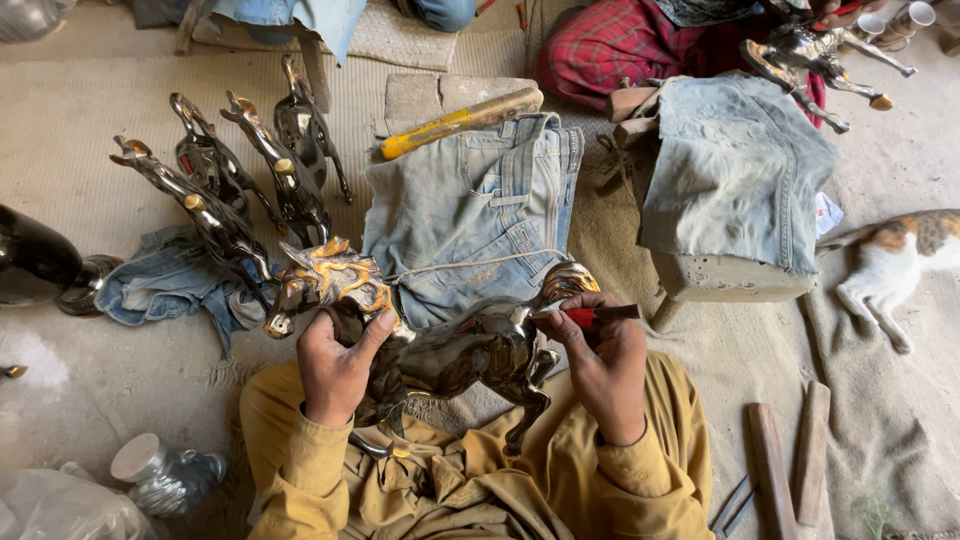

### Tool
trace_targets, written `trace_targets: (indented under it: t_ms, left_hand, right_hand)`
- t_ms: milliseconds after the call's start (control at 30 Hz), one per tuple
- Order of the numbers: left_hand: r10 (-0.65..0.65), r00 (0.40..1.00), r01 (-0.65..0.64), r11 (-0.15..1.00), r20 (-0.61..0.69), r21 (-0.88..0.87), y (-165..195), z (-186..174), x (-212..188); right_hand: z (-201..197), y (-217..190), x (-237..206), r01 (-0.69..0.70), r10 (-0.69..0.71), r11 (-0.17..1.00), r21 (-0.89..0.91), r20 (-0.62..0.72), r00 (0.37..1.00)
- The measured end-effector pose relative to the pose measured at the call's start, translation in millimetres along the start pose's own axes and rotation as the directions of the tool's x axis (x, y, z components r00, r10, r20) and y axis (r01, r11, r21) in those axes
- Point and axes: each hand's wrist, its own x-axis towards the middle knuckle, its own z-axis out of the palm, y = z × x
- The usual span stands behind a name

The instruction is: The person paints gold details onto a silver metal horse statue using a small brush. They hold the statue with one hand and apply paint to the mane, tail, and hooves, rotating the object to reach different areas.

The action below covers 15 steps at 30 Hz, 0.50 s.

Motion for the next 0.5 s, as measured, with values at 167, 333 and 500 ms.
trace_targets:
  t_ms: [167, 333, 500]
  left_hand:
    - [-0.016, 1.0, 0.016, 1.0, -0.014, 0.009, -1, 1, -2]
    - [-0.062, 0.997, 0.062, 0.998, -0.038, 0.013, -2, 3, -1]
    - [-0.024, 0.999, 0.024, 1.0, -0.028, -0.007, -3, 3, -1]
  right_hand:
    - [-18, 4, 9, -0.012, 0.021, 0.998, -0.062, 0.152, 0.988]
    - [-24, 12, 5, 0.021, -0.02, 1.0, -0.002, 0.172, 0.985]
    - [-28, 28, -8, 0.11, -0.108, 0.994, 0.002, 0.155, 0.982]
